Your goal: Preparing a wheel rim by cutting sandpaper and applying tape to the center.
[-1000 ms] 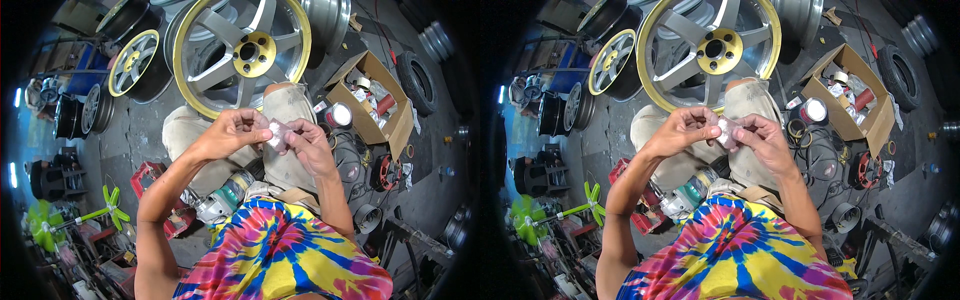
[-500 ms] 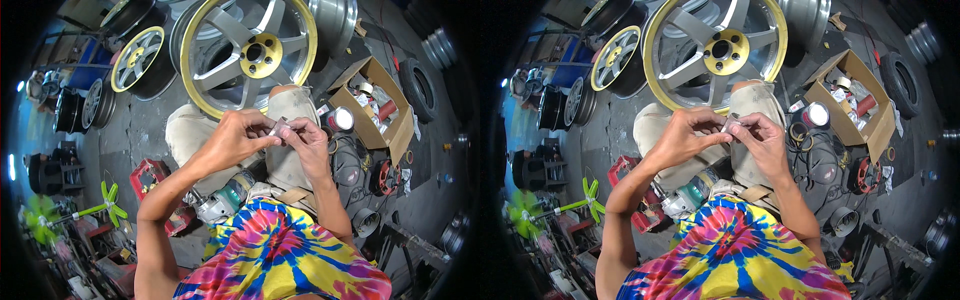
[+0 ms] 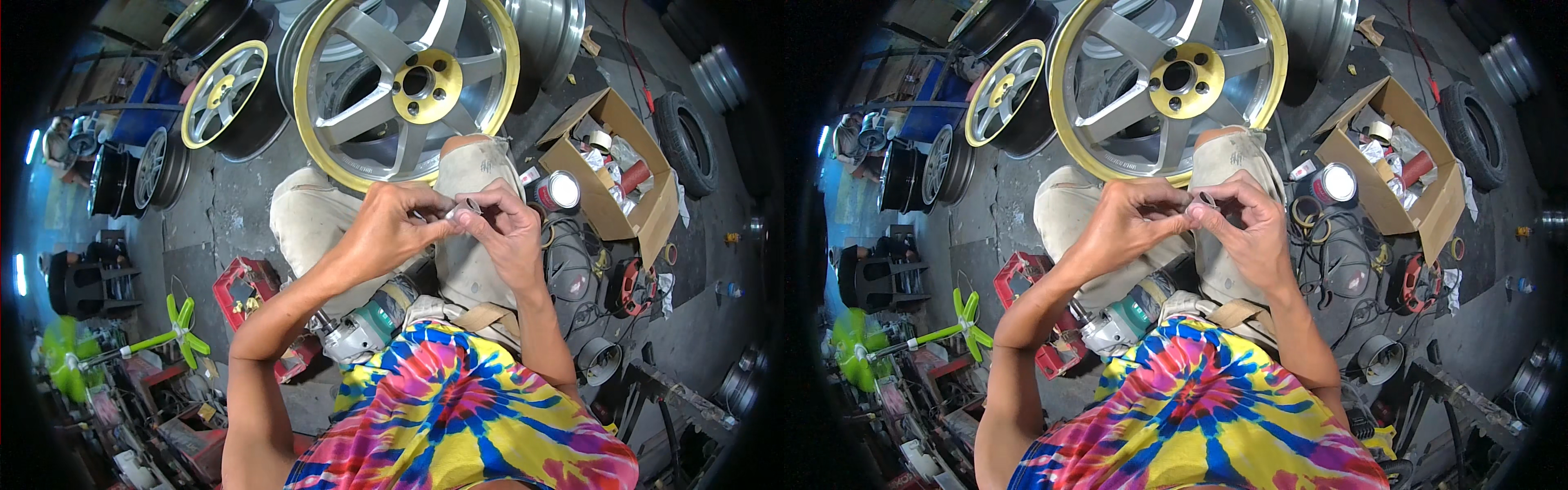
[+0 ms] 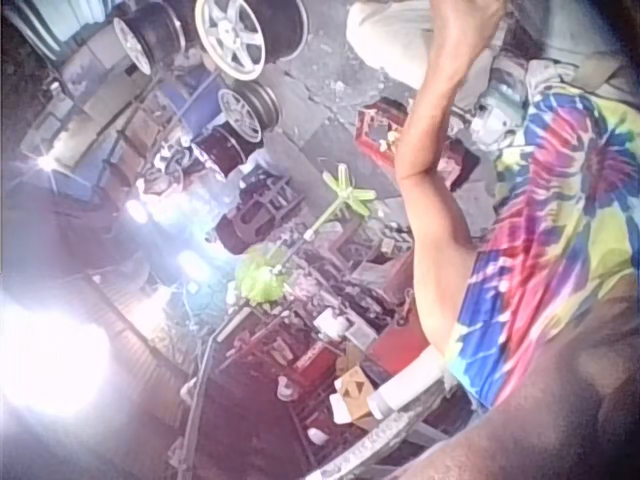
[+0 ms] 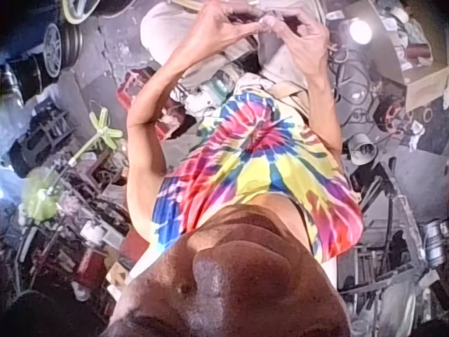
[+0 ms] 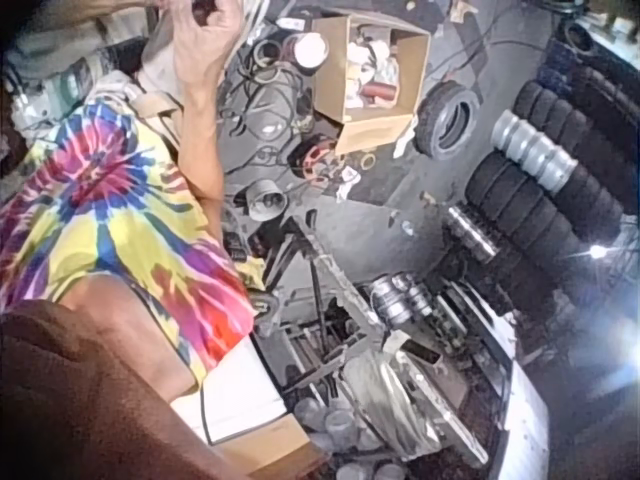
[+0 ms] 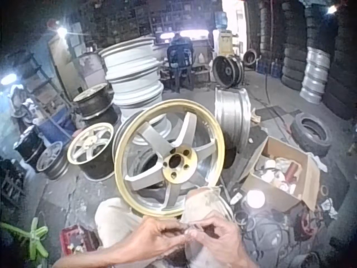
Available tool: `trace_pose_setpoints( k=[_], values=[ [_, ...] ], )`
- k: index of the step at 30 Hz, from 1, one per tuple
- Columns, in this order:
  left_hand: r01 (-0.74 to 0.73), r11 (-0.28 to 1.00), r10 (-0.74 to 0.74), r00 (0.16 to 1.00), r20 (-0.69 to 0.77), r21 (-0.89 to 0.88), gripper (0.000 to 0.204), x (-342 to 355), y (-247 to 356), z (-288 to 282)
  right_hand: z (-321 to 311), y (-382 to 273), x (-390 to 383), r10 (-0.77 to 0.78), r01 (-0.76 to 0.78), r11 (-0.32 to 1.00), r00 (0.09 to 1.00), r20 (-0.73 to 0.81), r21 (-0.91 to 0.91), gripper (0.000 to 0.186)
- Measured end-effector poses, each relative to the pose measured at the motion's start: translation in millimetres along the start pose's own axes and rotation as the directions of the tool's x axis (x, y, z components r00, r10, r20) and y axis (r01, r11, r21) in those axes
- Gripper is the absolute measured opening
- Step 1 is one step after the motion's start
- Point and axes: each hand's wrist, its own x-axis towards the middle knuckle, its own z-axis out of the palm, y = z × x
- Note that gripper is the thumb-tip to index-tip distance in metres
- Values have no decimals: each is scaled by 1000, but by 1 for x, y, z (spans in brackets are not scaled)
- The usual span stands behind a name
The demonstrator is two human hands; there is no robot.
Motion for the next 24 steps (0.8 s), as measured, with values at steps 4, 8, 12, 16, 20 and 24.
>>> trace_pose_setpoints(
  k=[4, 8, 12, 16, 20, 24],
  values=[
    [-95, 984, 105, 992, -65, 152, 20, -2, 7, 1, 3, -2, 0, 10, -6, 994, 1000, -30, 108, 16],
    [-73, 992, 77, 996, -35, 103, 19, -3, 5, 5, 2, 1, -1, 10, -8, 997, 1000, -26, 78, 10],
    [2, 999, -2, 1000, -1, -33, 20, -4, -4, 7, 3, 2, -1, -33, 33, 999, 999, -23, -23, 8],
    [16, 999, -16, 1000, 5, 47, 20, 4, 3, 2, 7, 11, -2, 9, -8, 1000, 997, -76, 7, 11],
    [-100, 971, 119, 990, -79, 216, 22, 3, 6, 7, 10, 14, -3, 135, -120, 988, 978, -156, 98, 15],
    [-150, 957, 182, 977, -113, 247, 21, 3, 4, 8, 14, 1, -1, 169, -148, 979, 974, -148, 142, 22]
  ],
)
